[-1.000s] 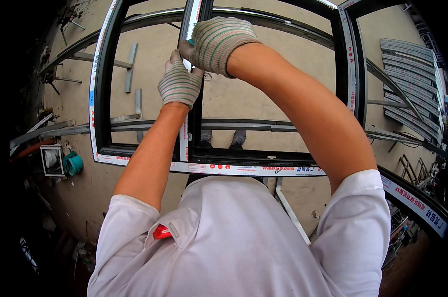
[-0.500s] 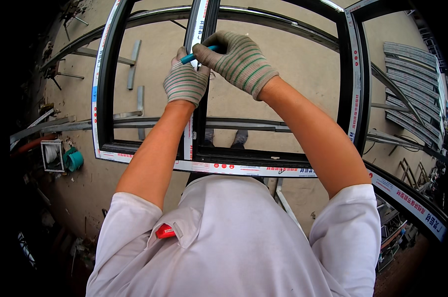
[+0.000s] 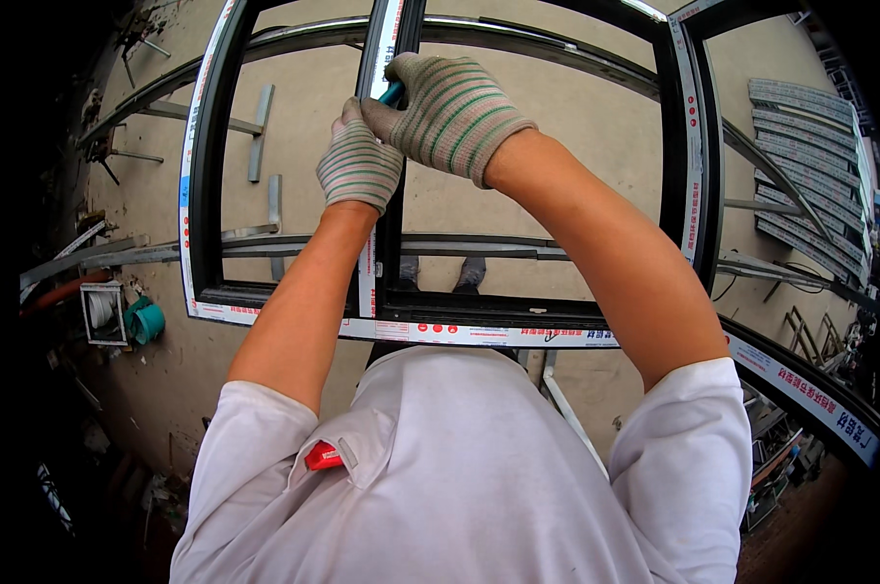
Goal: The person uses a screwdriver to tighten screws on a window frame, then lifts and inserts a window sash into the frame. They continue to secure the sash with screws.
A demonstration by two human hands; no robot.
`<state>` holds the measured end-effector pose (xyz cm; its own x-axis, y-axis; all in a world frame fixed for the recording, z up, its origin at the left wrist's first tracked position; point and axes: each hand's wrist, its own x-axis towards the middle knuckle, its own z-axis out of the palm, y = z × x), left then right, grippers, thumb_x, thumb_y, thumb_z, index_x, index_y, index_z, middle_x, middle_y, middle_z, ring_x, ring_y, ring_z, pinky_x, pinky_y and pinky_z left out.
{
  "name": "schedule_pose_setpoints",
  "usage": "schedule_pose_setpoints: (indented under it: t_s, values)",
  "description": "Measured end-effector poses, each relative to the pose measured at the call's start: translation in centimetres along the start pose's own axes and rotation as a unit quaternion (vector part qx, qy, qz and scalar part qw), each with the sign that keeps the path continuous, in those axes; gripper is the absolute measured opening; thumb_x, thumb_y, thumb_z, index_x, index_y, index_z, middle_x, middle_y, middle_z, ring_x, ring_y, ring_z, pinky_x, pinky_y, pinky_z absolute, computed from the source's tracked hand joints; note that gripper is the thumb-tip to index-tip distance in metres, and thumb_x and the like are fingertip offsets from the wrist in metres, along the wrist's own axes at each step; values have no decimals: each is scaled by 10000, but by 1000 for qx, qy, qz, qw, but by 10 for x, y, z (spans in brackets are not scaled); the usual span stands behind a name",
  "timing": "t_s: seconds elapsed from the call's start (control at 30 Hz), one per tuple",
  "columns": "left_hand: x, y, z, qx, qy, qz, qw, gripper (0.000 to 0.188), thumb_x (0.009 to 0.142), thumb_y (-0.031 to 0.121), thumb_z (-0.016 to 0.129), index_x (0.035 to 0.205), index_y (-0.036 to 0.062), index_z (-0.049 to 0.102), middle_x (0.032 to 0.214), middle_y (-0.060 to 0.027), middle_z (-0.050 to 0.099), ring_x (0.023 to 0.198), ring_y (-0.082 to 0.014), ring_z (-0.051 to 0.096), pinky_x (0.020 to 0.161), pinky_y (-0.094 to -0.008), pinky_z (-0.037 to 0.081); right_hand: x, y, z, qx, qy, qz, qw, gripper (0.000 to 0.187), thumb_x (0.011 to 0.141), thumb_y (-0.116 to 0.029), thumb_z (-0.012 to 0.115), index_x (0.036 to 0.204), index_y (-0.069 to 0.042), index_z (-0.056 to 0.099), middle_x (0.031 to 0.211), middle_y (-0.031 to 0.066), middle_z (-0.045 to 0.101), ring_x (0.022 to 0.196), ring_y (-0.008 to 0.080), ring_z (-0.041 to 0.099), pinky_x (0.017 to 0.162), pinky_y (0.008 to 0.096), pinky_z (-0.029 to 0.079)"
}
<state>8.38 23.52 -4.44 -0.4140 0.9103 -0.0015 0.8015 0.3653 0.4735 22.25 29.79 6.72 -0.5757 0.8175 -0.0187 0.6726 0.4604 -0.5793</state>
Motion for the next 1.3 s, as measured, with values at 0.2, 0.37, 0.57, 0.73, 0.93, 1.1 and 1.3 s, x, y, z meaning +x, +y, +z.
schedule_pose_setpoints:
  t_s: [0.2, 0.37, 0.57, 0.73, 0.93, 1.1, 1.3]
  values:
    - [-1, -4, 4, 1, 27, 16, 1000, 755, 890, 348, 778, 1472, -7, 452, 1188, -235, 674, 1025, -393, 727, 851, -514, 605, 3, -24, -29, -176, -127, 38, 975, 551, 1015, -556, 578, 995, -61, 819, 802, 157, 768, 751, 301, 761, 767, 410, 619]
    - [2, -3, 6, -4, 4, -4, 1000, 746, 886, 347, 782, 1457, -6, 455, 1171, -238, 673, 1017, -397, 727, 844, -518, 605, 15, -31, -27, -164, -119, 65, 977, 601, 1034, -551, 484, 858, -88, 824, 684, 113, 732, 676, 286, 745, 712, 407, 613]
    - [0, -1, 1, -2, 6, 6, 1000, 704, 895, 333, 776, 1435, -1, 470, 1172, -229, 673, 996, -396, 733, 827, -512, 608, 18, 16, 12, 98, -12, 60, 993, 496, 1002, -453, 581, 1193, -30, 759, 823, 136, 758, 674, 197, 725, 646, 363, 590]
    - [-1, -2, 0, -8, -1, 1, 1000, 687, 898, 317, 776, 1428, -1, 474, 1195, -224, 668, 1030, -393, 727, 843, -518, 603, 2, 15, 4, 349, -85, 162, 919, 576, 945, -466, 742, 1328, -38, 703, 875, 98, 762, 675, 140, 693, 584, 300, 568]
    - [-2, -1, -1, 8, -6, -2, 1000, 716, 904, 322, 776, 1453, -9, 457, 1245, -228, 652, 1048, -391, 723, 866, -503, 596, -5, 13, 1, 370, -79, 132, 916, 472, 1021, -448, 717, 1334, -96, 697, 861, 35, 722, 736, 95, 705, 584, 221, 547]
    - [-4, -1, -2, 2, 6, 9, 1000, 711, 917, 321, 769, 1455, -15, 448, 1254, -232, 650, 1049, -396, 720, 869, -500, 592, -2, 13, 5, 320, -64, 93, 941, 460, 1006, -427, 697, 1347, -118, 705, 944, 103, 752, 697, 142, 716, 536, 277, 577]
    - [0, -3, 1, -27, -3, 6, 1000, 710, 904, 334, 773, 1439, -9, 458, 1227, -232, 654, 1037, -404, 720, 857, -510, 597, -6, 28, 4, 341, -108, 41, 933, 382, 999, -347, 754, 1282, -97, 693, 974, 42, 733, 860, 106, 709, 643, 236, 572]
